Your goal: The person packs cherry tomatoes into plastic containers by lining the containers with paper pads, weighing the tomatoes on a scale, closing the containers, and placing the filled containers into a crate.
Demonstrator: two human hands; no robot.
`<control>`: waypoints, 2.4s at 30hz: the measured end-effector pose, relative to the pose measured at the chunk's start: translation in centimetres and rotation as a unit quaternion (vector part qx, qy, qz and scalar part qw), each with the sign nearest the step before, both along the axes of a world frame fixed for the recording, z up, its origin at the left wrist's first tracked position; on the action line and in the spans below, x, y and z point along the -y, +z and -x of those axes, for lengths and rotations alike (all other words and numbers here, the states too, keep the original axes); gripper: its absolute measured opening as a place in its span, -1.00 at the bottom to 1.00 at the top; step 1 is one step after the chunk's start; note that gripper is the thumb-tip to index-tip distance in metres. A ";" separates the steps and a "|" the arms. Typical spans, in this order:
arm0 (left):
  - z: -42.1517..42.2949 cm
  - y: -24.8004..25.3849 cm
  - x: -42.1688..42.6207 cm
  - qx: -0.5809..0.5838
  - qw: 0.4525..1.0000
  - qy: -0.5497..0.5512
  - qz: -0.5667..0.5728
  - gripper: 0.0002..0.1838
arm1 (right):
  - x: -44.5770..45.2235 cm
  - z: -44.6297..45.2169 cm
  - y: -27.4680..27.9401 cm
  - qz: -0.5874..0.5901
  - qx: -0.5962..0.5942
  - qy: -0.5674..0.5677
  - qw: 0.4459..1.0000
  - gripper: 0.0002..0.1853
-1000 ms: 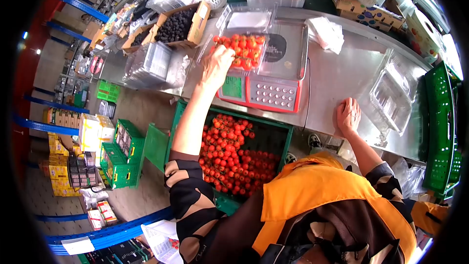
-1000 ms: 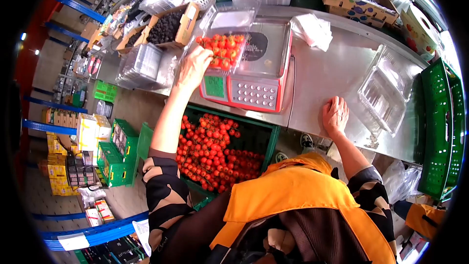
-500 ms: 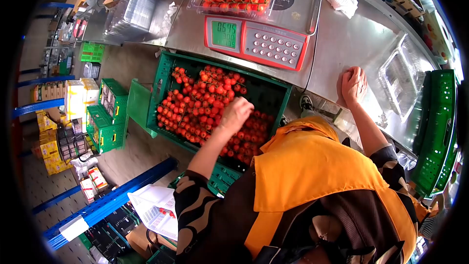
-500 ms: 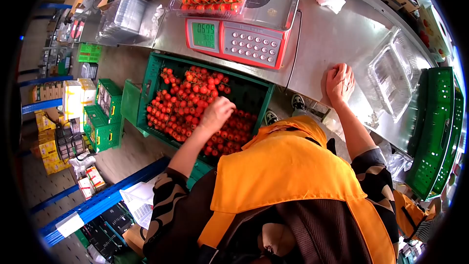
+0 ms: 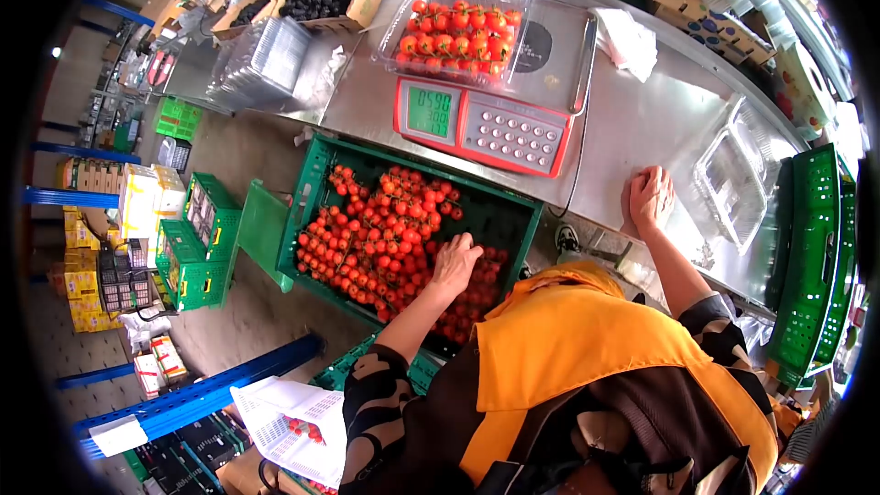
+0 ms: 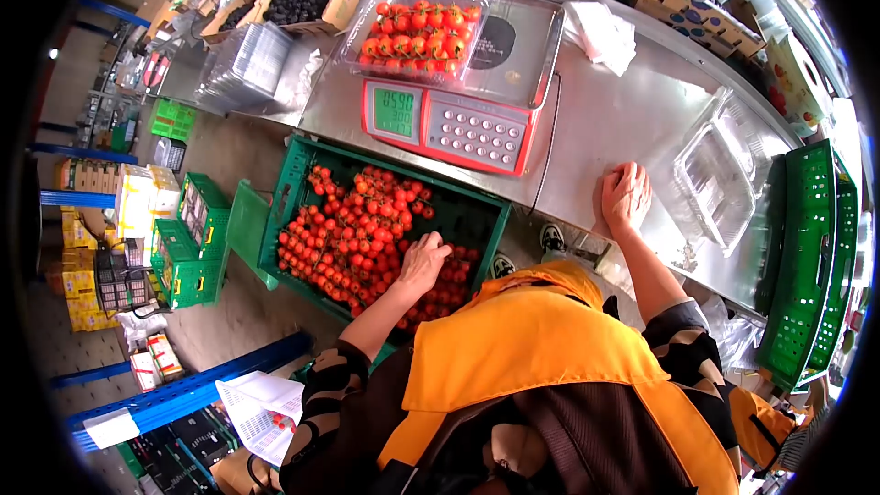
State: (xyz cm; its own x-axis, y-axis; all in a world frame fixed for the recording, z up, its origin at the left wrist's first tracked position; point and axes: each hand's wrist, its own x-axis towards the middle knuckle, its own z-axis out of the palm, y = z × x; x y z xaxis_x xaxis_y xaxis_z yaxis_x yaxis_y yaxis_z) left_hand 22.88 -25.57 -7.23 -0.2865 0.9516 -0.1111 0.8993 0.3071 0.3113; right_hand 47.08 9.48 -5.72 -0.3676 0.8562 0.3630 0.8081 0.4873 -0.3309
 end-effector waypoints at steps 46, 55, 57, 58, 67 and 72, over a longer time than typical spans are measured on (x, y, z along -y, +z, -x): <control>17.6 22.8 -19.7 0.026 0.923 0.011 -0.384 -0.63 | 0.4 0.0 1.4 0.030 -0.030 0.001 0.999 -0.88; 13.6 15.3 0.1 0.041 0.896 0.262 -0.355 -0.72 | 0.3 -0.1 0.7 0.012 -0.003 0.008 1.000 -0.89; 12.3 12.3 3.4 0.083 0.887 0.307 -0.334 -0.70 | 0.3 0.1 0.7 0.017 -0.004 0.001 1.000 -0.89; 11.1 11.6 4.4 0.097 0.881 0.329 -0.325 -0.68 | 0.4 0.2 0.9 0.018 -0.002 0.001 1.000 -0.89; 3.4 5.6 7.7 0.106 0.953 0.231 -0.164 -0.90 | -0.2 -0.3 -0.1 0.004 0.042 0.007 0.999 -0.87; -0.4 2.0 6.2 0.137 0.981 0.089 -0.109 -0.91 | -0.1 -0.1 -0.3 0.005 0.028 0.009 1.000 -0.87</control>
